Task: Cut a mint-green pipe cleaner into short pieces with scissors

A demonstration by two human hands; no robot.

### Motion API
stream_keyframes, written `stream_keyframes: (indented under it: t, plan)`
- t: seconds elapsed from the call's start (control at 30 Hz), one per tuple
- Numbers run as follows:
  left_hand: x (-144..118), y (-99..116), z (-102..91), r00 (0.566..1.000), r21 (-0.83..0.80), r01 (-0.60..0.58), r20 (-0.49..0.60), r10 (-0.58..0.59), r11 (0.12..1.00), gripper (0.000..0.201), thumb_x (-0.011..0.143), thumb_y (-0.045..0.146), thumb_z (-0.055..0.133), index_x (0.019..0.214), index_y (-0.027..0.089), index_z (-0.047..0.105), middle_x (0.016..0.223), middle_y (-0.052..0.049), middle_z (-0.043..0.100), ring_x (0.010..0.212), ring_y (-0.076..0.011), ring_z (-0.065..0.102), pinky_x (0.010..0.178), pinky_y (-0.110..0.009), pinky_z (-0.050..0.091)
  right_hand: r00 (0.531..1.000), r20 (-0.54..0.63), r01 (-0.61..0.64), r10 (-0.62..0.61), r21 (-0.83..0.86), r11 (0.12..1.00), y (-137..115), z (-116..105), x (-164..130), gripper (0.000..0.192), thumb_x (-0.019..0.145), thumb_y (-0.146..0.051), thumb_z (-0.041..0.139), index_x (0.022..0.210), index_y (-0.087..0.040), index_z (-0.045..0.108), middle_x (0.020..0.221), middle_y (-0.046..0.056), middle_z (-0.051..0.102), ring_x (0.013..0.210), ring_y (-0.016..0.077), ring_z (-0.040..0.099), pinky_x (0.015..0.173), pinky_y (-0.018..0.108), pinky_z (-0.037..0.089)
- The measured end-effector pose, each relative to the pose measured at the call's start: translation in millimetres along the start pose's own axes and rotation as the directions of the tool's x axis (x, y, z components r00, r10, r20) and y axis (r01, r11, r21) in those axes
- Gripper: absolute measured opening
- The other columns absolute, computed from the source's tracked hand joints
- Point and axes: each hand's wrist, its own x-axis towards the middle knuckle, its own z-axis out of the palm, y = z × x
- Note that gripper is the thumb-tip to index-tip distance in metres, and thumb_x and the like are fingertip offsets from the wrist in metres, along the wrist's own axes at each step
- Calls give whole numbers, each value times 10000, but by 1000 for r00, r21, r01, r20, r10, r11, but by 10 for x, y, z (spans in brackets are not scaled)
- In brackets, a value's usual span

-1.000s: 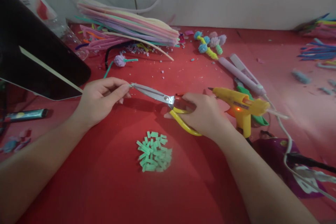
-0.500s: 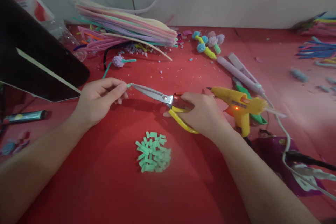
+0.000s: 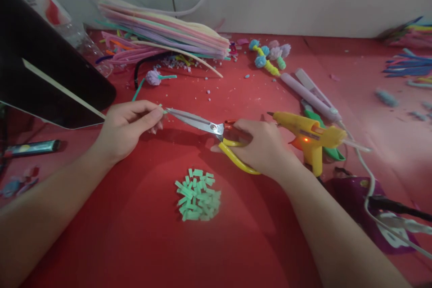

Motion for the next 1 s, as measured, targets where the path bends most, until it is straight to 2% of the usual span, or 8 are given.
stream_keyframes:
  t: [0.23,0.47,0.63,0.83,1.0]
  plan:
    - [-1,3,0,1000,0,3,-6,-3,1000,161,858,259,639,724,187,692,621,7,648,541,-92,560,542,-206,480,999,-21,-37,37,-16,999,-2,13,6,688,627,-897,545,577,-222,423,509,-30,343,522,111,295,492,283,264]
    - [-1,-4,4,1000,-13,2,-8,-2,1000,173,867,262,635,724,182,689,625,4,654,538,-85,559,533,-198,469,1000,-29,-3,2,-34,999,-1,13,9,680,682,-884,505,569,-224,384,511,-27,339,522,111,280,539,309,268]
    - [1,-12,5,1000,15,9,-9,-9,1000,171,868,259,629,724,189,688,624,1,657,546,-97,567,551,-212,488,1000,-8,-15,15,9,1000,-2,3,-8,676,662,-873,543,583,-224,375,547,-42,294,548,106,262,549,301,269]
    - [-5,6,2,1000,36,21,-7,-21,999,163,863,271,631,737,194,699,635,2,663,553,-100,572,556,-212,492,1000,7,-27,27,-10,1000,11,13,2,660,651,-864,558,589,-220,432,537,-38,331,544,108,282,527,290,280]
    - [-8,18,9,1000,15,26,-8,-26,1000,168,865,271,633,728,197,695,627,-1,660,552,-103,570,554,-214,492,999,-7,-49,48,-46,998,4,5,14,664,636,-861,576,567,-223,407,509,-30,358,523,113,294,514,295,269]
